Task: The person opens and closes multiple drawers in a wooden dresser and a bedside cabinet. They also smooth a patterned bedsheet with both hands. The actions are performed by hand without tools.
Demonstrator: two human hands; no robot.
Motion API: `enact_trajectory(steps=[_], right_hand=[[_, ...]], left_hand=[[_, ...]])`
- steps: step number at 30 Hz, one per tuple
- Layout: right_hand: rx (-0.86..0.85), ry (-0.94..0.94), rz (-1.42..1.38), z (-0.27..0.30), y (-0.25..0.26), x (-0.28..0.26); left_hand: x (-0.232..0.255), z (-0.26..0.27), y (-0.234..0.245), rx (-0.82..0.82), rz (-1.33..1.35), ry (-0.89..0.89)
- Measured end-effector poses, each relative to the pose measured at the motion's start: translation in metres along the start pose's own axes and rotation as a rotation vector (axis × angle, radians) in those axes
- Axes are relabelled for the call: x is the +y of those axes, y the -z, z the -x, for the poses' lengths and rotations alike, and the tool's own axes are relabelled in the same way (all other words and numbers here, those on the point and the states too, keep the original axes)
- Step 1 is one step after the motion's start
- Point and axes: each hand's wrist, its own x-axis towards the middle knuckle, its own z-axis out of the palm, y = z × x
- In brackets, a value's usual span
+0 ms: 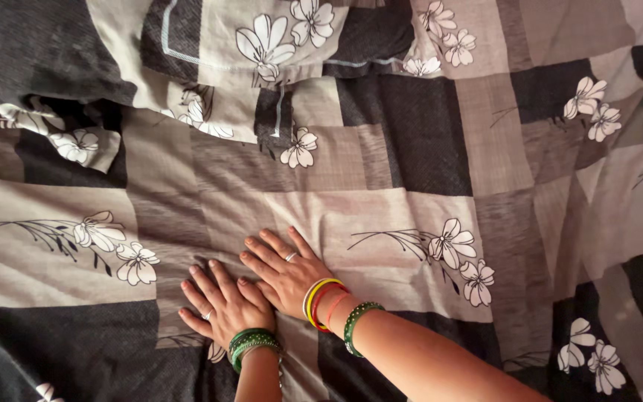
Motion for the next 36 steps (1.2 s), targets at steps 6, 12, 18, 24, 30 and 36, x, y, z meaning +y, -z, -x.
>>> enact_trajectory(steps=[6,12,18,24,30,36], right_hand=[[-0.099,-0.001,0.074,-0.004,0.001,-0.001],[-0.294,-0.103,0.081,0.015,0.026,-0.009],[-0.598,-0.308,0.064,0.060,0.059,-0.009],[-0.617,-0.500,-0.109,0.108,0.086,0.014],[-0.506,-0.618,-0.035,0.146,0.135,0.034],[-0.403,-0.687,-0.025,0.179,0.179,0.030]], left_hand=[[-0.003,-0.004,-0.007,-0.015,-0.050,0.010],[-0.005,-0.009,-0.010,-0.069,-0.145,0.003],[0.020,-0.025,0.017,-0.339,-0.263,0.127],[0.062,-0.046,0.077,-0.855,-0.214,0.321],[0.124,-0.041,0.106,-0.937,-0.630,-0.202],[0.184,-0.017,0.135,-0.835,-0.502,-0.414]])
